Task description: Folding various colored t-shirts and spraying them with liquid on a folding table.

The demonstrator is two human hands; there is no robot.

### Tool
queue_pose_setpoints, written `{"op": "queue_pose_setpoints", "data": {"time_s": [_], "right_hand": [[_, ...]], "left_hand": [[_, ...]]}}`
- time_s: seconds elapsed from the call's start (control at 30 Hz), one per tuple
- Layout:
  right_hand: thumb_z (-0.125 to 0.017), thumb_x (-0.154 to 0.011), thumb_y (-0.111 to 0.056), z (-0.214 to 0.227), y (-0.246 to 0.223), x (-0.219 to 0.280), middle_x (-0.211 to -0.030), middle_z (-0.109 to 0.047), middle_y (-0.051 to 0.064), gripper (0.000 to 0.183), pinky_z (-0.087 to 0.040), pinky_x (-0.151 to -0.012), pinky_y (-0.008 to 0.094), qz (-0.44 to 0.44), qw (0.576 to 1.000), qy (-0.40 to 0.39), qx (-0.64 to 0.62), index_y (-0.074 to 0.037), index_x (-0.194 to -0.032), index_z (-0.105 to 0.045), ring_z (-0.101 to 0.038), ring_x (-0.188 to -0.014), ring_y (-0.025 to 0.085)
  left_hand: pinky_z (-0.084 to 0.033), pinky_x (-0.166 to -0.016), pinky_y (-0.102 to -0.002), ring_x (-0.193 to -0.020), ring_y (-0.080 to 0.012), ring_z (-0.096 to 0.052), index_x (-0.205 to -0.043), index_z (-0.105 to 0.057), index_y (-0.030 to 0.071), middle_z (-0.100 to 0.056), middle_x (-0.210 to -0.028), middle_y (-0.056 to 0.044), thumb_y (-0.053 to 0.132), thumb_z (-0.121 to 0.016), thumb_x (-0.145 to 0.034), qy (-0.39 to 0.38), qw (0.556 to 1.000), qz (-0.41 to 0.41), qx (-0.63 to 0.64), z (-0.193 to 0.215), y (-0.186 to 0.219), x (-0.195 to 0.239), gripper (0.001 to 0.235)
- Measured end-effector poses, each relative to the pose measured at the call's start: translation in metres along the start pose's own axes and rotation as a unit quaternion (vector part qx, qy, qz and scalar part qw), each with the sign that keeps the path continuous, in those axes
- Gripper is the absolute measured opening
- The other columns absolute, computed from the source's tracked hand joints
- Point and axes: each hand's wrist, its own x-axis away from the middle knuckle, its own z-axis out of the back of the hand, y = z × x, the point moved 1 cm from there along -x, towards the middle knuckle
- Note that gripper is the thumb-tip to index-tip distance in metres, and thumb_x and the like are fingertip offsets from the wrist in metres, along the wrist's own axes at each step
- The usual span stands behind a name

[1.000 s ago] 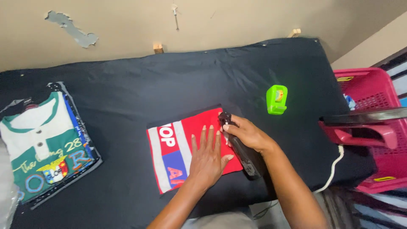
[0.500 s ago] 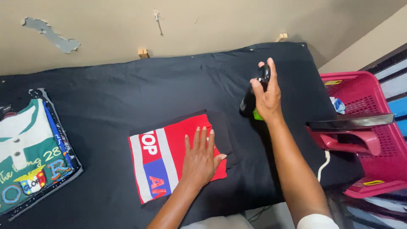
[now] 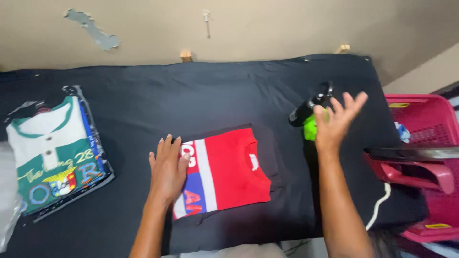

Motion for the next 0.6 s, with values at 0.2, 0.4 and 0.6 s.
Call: {"op": "queue_pose_setpoints", "data": {"time_s": [0.2, 0.4, 0.6], "right_hand": [[-0.067, -0.109, -0.017, -0.053, -0.063, 0.068, -0.114, -0.071, 0.014, 0.039, -0.055, -0.096, 0.035, -0.034, 0.972, -0.075, 0.220, -0.009, -0.146, -0.061, -0.069, -0.103, 0.023], [-0.076, -0.094, -0.033, -0.118, -0.079, 0.068, -0.093, -0.075, 0.018, 0.048, -0.055, -0.081, 0.042, -0.128, 0.886, -0.257, 0.364, -0.006, -0.133, -0.067, -0.072, -0.089, 0.034], [-0.074, -0.089, -0.021, -0.135, -0.075, 0.057, -0.086, -0.075, 0.015, 0.045, -0.056, -0.077, 0.040, -0.154, 0.911, -0.262, 0.279, -0.007, -0.132, -0.069, -0.073, -0.080, 0.028]], "left_hand": [[-0.049, -0.099, -0.047, -0.118, -0.0399, -0.061, -0.131, -0.064, 0.003, -0.064, -0.127, -0.024, 0.019, -0.067, -0.093, 0.089, 0.989, 0.018, 0.120, -0.025, -0.054, -0.002, 0.041], [-0.048, -0.077, -0.049, -0.089, -0.0374, -0.064, -0.097, -0.069, 0.005, -0.066, -0.090, -0.018, 0.022, -0.074, -0.086, 0.097, 0.984, 0.099, 0.116, -0.020, -0.052, -0.016, 0.020], [-0.049, -0.074, -0.050, -0.082, -0.0378, -0.065, -0.083, -0.058, 0.004, -0.065, -0.084, -0.018, 0.014, -0.063, -0.094, 0.098, 0.977, 0.060, 0.180, -0.034, -0.071, -0.022, 0.015]]}}
